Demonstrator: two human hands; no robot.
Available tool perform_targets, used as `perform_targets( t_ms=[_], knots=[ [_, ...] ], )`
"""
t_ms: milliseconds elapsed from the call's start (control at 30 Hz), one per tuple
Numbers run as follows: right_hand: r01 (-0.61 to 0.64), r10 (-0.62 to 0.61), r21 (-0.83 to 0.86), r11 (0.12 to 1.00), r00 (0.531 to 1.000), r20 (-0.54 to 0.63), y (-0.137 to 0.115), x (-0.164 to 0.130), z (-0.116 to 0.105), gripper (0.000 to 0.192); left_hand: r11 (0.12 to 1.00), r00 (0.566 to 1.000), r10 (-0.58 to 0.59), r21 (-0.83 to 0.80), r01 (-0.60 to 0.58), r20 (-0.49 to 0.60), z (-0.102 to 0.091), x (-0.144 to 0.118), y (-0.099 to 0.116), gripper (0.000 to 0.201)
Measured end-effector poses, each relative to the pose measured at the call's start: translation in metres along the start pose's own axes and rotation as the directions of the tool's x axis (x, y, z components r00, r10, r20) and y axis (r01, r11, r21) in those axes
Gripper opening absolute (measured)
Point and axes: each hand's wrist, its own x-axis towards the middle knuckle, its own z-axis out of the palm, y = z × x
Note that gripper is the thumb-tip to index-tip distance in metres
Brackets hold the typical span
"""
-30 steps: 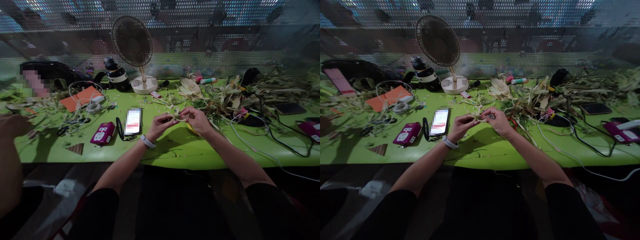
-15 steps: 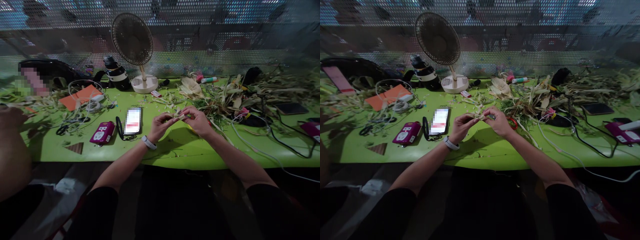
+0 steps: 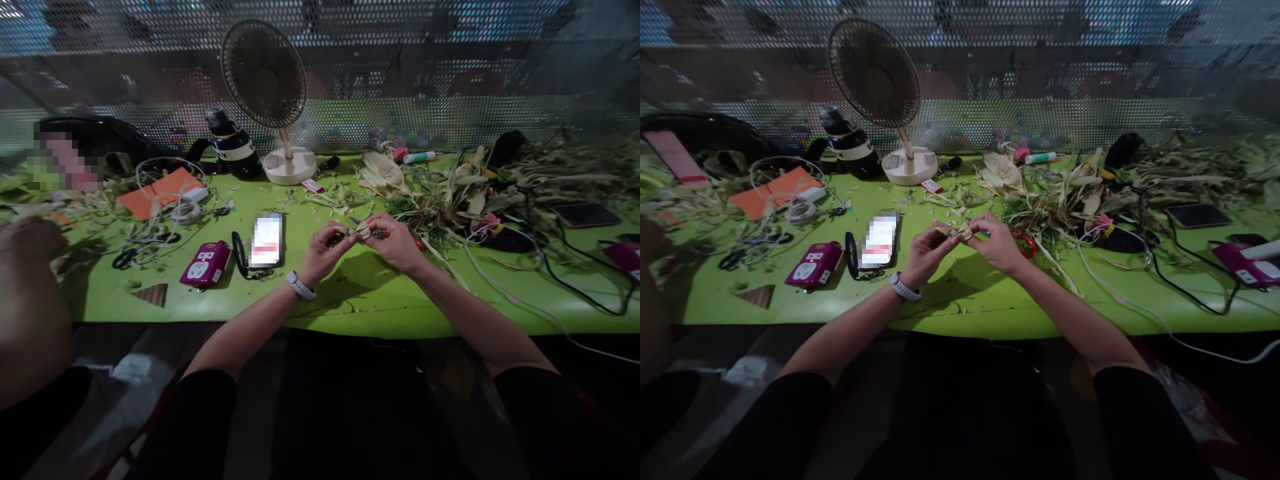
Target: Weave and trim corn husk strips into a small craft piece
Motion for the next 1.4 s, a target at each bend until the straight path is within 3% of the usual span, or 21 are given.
perform_targets(
  t_ms=[167, 267, 467, 600, 800, 933, 1067, 1133, 1300, 1400],
  knots=[
    [-0.035, 0.028, -0.070, 0.997, 0.995, -0.100, 0.001, -0.001, 0.003, 0.039, 1.000, 1.000, 0.017, 0.008, -0.017, -0.002, 0.001, -0.001, 0.001, 0.027],
    [-0.093, 0.088, -0.032, 0.995, 0.987, -0.132, 0.001, 0.000, 0.006, 0.041, 0.999, 0.999, -0.031, -0.028, 0.031, 0.012, 0.002, -0.001, 0.003, 0.030],
    [-0.229, 0.186, 0.271, 0.935, 0.967, 0.173, 0.000, 0.005, -0.003, 0.030, 0.974, 0.979, -0.168, -0.131, 0.183, 0.116, 0.005, 0.000, 0.009, 0.036],
    [-0.264, 0.165, 0.254, 0.930, 0.920, 0.355, -0.001, 0.005, -0.009, 0.021, 0.969, 0.975, -0.189, -0.141, 0.205, 0.115, 0.005, 0.001, 0.009, 0.037],
    [-0.187, 0.155, 0.068, 0.980, 0.933, 0.326, -0.005, 0.000, -0.002, 0.045, 0.941, 0.952, -0.244, -0.192, 0.278, 0.183, 0.005, 0.000, 0.004, 0.035],
    [-0.141, 0.100, 0.103, 0.985, 0.940, 0.327, -0.004, 0.000, 0.000, 0.048, 0.894, 0.907, -0.323, -0.228, 0.386, 0.269, 0.004, -0.001, 0.008, 0.038],
    [-0.013, 0.032, -0.083, 0.997, 0.970, 0.242, -0.002, 0.001, -0.003, 0.051, 0.895, 0.916, -0.314, -0.243, 0.374, 0.252, 0.004, 0.000, 0.011, 0.037],
    [0.090, -0.041, -0.241, 0.966, 0.979, 0.201, 0.001, 0.002, -0.004, 0.053, 0.899, 0.924, -0.308, -0.250, 0.361, 0.228, 0.005, 0.001, 0.010, 0.038],
    [0.294, -0.239, -0.565, 0.771, 0.956, 0.171, 0.008, 0.003, -0.006, 0.055, 0.918, 0.940, -0.284, -0.230, 0.324, 0.190, 0.007, 0.001, 0.008, 0.039],
    [0.242, -0.174, -0.514, 0.823, 0.968, 0.179, 0.009, 0.003, -0.006, 0.056, 0.920, 0.939, -0.297, -0.212, 0.330, 0.172, 0.007, 0.000, 0.008, 0.037]
  ],
)
